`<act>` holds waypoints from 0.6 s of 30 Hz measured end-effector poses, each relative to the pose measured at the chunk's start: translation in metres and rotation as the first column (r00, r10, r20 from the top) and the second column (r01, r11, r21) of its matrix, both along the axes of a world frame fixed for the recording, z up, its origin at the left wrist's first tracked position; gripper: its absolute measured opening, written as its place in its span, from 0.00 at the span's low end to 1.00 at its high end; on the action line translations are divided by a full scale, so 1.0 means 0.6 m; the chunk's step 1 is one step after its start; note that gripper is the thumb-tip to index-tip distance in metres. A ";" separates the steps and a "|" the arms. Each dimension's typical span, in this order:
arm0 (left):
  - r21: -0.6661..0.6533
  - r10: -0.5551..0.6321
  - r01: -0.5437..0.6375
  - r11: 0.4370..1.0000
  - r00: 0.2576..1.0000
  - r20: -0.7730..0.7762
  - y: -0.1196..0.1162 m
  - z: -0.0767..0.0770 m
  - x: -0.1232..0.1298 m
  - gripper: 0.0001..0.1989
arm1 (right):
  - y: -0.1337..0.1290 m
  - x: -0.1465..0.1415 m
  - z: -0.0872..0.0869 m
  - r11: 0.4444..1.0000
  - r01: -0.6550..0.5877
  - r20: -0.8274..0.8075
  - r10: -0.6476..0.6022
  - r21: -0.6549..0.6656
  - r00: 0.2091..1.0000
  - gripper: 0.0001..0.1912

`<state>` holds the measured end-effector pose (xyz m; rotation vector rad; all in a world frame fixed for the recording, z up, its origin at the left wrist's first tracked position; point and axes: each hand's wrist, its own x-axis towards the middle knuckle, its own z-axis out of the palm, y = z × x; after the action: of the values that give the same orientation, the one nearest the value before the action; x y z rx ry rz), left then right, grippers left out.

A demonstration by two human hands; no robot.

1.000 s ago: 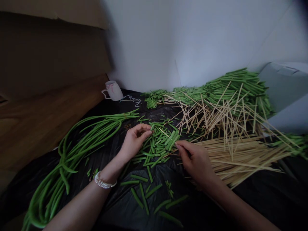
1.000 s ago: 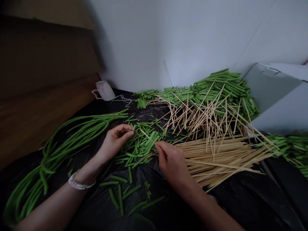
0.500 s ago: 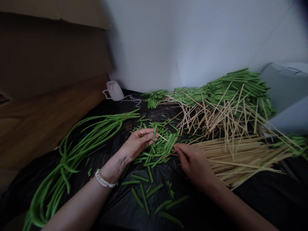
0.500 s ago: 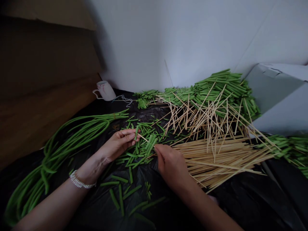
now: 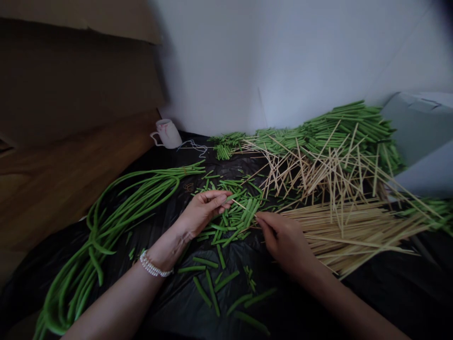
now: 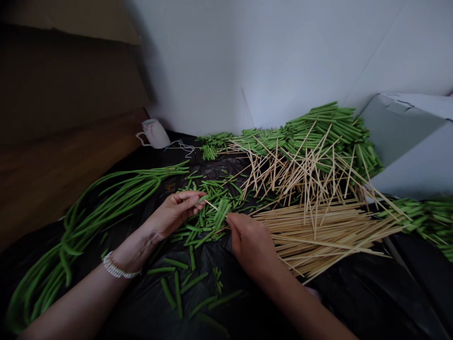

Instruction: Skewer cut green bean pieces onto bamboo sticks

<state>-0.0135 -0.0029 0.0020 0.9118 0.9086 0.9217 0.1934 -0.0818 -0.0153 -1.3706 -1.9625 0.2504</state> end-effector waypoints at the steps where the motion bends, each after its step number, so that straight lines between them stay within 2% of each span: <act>1: 0.003 0.012 -0.012 1.000 1.000 0.008 0.001 -0.001 -0.001 0.14 | 0.000 0.000 0.000 1.000 -0.001 -0.004 0.001 0.002 1.000 0.11; 6: 0.013 0.047 -0.048 0.999 0.998 0.044 0.003 -0.006 -0.002 0.12 | -0.001 -0.001 0.000 1.000 -0.013 -0.014 0.013 0.007 1.000 0.11; 12: -0.020 0.054 -0.054 0.998 0.999 0.003 -0.001 -0.001 0.001 0.14 | -0.002 -0.002 0.000 1.000 -0.003 -0.016 0.003 -0.003 1.000 0.11; 18: 0.035 0.041 -0.040 0.999 0.998 -0.038 -0.002 0.000 0.001 0.14 | -0.003 -0.001 0.004 1.000 -0.003 -0.002 0.003 -0.012 1.000 0.10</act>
<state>-0.0127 -0.0038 0.0021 0.9467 0.9500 0.9599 0.1928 -0.0833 -0.0131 -1.3745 -1.9651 0.2654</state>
